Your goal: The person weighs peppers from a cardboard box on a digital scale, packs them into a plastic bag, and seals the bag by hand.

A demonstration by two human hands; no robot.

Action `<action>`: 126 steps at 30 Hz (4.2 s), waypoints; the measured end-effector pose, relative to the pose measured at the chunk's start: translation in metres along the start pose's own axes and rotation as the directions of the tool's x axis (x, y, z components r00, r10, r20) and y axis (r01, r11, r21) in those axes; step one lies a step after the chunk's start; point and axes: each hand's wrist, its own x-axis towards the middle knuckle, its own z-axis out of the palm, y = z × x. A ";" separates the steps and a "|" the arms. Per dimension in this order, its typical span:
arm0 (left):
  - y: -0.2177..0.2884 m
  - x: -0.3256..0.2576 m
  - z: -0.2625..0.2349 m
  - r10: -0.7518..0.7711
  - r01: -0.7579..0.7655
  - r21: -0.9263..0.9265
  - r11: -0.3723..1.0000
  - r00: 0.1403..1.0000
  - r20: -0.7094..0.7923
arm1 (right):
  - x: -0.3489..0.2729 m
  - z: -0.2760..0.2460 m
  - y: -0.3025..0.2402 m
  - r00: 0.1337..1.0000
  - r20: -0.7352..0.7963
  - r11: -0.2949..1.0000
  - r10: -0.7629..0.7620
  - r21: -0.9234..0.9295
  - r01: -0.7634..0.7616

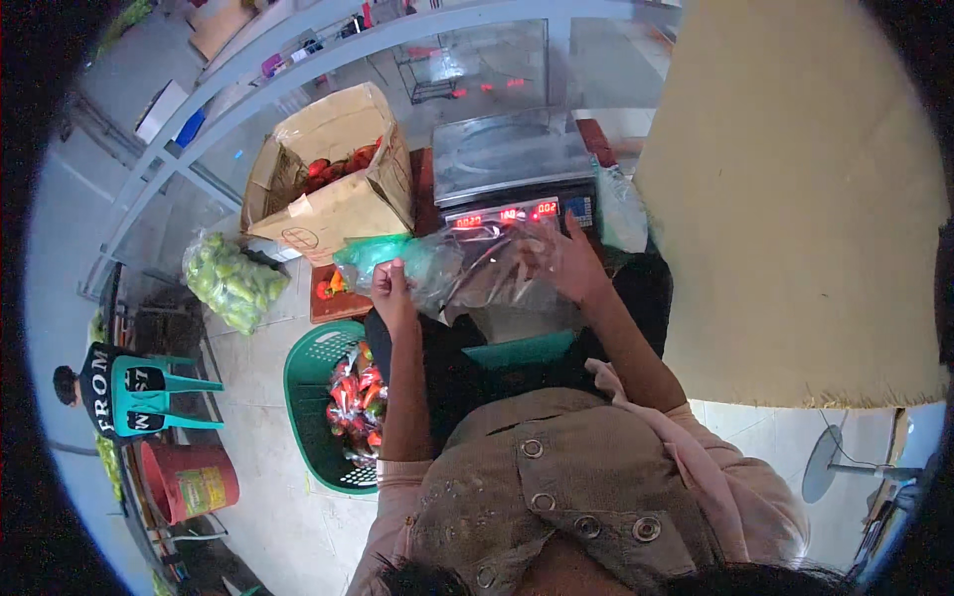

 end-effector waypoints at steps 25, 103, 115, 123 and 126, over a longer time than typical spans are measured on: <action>0.019 -0.034 -0.032 -0.157 0.094 0.215 0.972 0.941 0.301 | -0.024 -0.006 -0.026 0.868 -0.253 0.692 -0.427 -0.710 0.133; 0.055 -0.077 0.057 -0.267 0.253 0.094 0.963 0.850 0.454 | -0.037 0.053 0.025 0.927 -0.102 0.621 -0.360 -0.768 0.157; 0.056 -0.079 0.057 -0.265 0.247 0.102 0.964 0.845 0.463 | -0.035 0.051 0.032 0.978 0.036 0.519 -0.204 -0.843 0.139; 0.043 -0.073 0.050 -0.185 0.178 0.065 0.982 0.827 0.530 | -0.032 0.050 0.035 0.949 0.178 0.281 -0.259 -0.926 0.251; 0.055 -0.075 0.061 -0.107 0.127 -0.018 0.992 0.896 0.431 | -0.033 0.049 0.027 0.967 0.093 0.415 -0.237 -0.890 0.187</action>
